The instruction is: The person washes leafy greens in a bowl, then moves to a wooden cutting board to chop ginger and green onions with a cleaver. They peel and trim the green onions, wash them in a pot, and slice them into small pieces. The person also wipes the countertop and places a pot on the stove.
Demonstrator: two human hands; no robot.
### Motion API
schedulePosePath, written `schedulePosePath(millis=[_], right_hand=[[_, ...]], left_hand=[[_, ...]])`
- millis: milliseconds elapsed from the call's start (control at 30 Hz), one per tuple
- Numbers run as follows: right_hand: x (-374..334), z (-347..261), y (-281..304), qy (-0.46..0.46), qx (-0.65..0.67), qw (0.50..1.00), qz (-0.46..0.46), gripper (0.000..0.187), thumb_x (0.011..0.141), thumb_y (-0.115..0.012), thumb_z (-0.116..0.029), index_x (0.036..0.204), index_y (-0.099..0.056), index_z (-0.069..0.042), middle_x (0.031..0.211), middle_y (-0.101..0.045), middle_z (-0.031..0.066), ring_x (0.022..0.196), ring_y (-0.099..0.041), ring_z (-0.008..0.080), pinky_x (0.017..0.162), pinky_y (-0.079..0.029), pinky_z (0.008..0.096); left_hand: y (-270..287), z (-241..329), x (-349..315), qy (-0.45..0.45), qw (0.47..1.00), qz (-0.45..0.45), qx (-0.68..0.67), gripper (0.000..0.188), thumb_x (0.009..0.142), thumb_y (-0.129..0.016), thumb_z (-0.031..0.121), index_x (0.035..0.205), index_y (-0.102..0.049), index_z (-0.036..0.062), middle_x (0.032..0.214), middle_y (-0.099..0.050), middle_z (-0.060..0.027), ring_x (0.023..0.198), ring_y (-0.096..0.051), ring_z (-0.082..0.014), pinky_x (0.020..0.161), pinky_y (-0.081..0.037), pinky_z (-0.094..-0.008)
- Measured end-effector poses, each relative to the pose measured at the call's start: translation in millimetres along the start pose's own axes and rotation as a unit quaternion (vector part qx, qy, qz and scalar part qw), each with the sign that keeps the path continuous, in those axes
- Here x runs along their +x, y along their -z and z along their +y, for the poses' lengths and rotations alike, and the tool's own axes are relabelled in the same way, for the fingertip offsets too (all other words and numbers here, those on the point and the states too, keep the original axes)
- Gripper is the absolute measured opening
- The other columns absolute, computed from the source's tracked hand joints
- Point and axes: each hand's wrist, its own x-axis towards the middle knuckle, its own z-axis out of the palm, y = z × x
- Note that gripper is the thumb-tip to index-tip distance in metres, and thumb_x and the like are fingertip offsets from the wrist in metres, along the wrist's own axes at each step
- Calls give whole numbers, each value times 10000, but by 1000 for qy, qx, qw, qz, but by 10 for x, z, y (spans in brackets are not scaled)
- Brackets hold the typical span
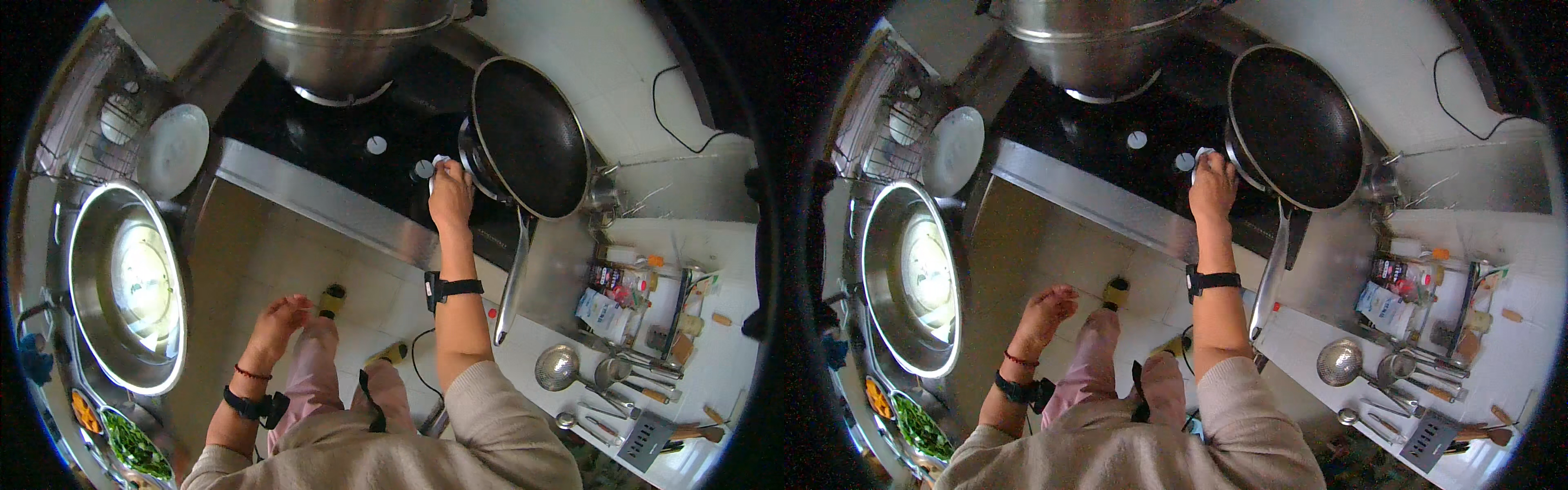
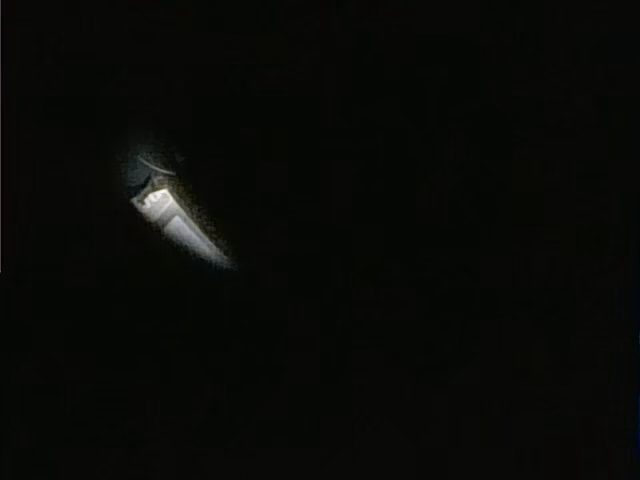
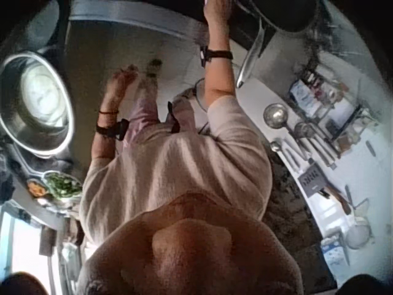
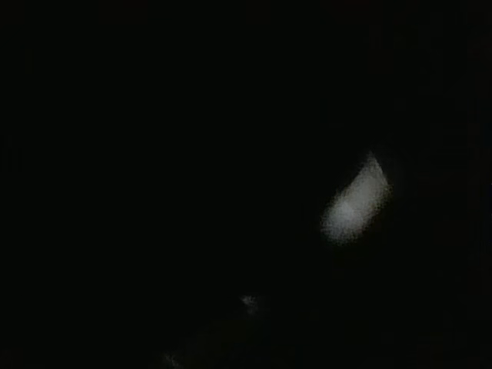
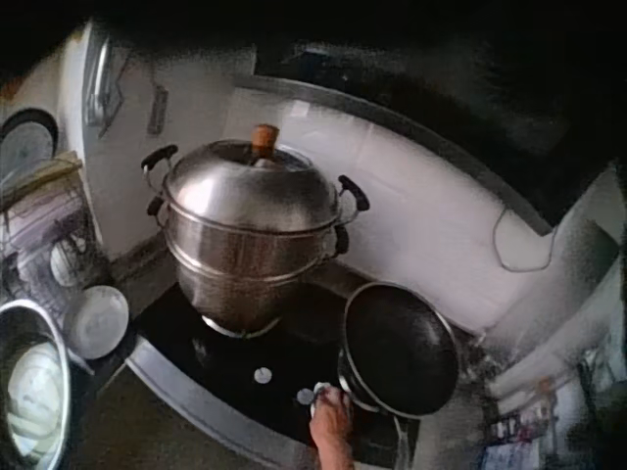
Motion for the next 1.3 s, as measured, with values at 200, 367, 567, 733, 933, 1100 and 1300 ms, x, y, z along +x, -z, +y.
schedulePosePath(millis=[200, 367, 567, 733, 933, 1100, 1300], right_hand=[[-46, 11, -93, 63, -45, 997, 31, 115, 814, -630, -38, 914, -685, -24, 1078, -606, 93, 1037, -559, 309, 894, -451, 454], [-8, 35, -139, 103, -49, 992, 61, 78, 826, -602, -61, 867, -661, -31, 963, -612, 107, 925, -572, 329, 862, -459, 443], [-719, 193, 236, -195, 281, 940, 4, 161, 950, -512, -166, 985, -613, -46, 887, -600, 133, 798, -566, 270, 715, -457, 404], [-1765, 619, 763, -485, 797, 352, -74, 186, 929, -549, -259, 973, -598, -86, 857, -563, 86, 714, -478, 184, 606, -405, 296], [-2097, 905, 1424, -497, 837, 227, -37, 341, 958, -520, -246, 1235, -577, -56, 886, -493, 62, 699, -458, 158, 524, -358, 268], [-1896, 662, 1766, -377, 789, 438, -209, 638, 978, -488, -503, 1428, -457, -52, 874, -456, 60, 668, -415, 145, 505, -347, 283], [-1634, 311, 1941, -369, 809, 417, -189, 478, 971, -492, -507, 954, -561, -35, 683, -445, 7, 489, -348, 105, 453, -293, 273]], left_hand=[[24, -165, 202, -18, 996, -23, -84, 155, 968, -535, 112, 1077, -613, 33, 1053, -663, -81, 886, -628, -192, 851, -514, -321], [122, -441, 316, -14, 996, -16, -87, 128, 965, -531, 94, 1052, -598, 28, 1003, -664, -86, 845, -622, -179, 799, -516, -285], [363, -700, 357, -24, 989, 10, -144, 169, 977, -524, 133, 1078, -600, 21, 992, -671, -94, 826, -624, -167, 772, -519, -284], [456, -699, 426, -9, 989, 40, -144, 195, 954, -521, 124, 1085, -594, 0, 973, -659, -82, 802, -615, -165, 749, -512, -277], [350, -652, 486, -40, 984, -3, -174, 157, 954, -539, 124, 1048, -606, 18, 989, -655, -64, 827, -608, -138, 734, -487, -265], [305, -682, 529, -10, 983, -17, -182, 157, 957, -561, 127, 1057, -627, 26, 978, -663, -56, 837, -609, -129, 782, -496, -261], [261, -626, 500, -1, 989, -20, -150, 172, 967, -558, 140, 1071, -638, 29, 968, -666, -43, 855, -614, -126, 818, -500, -262]])
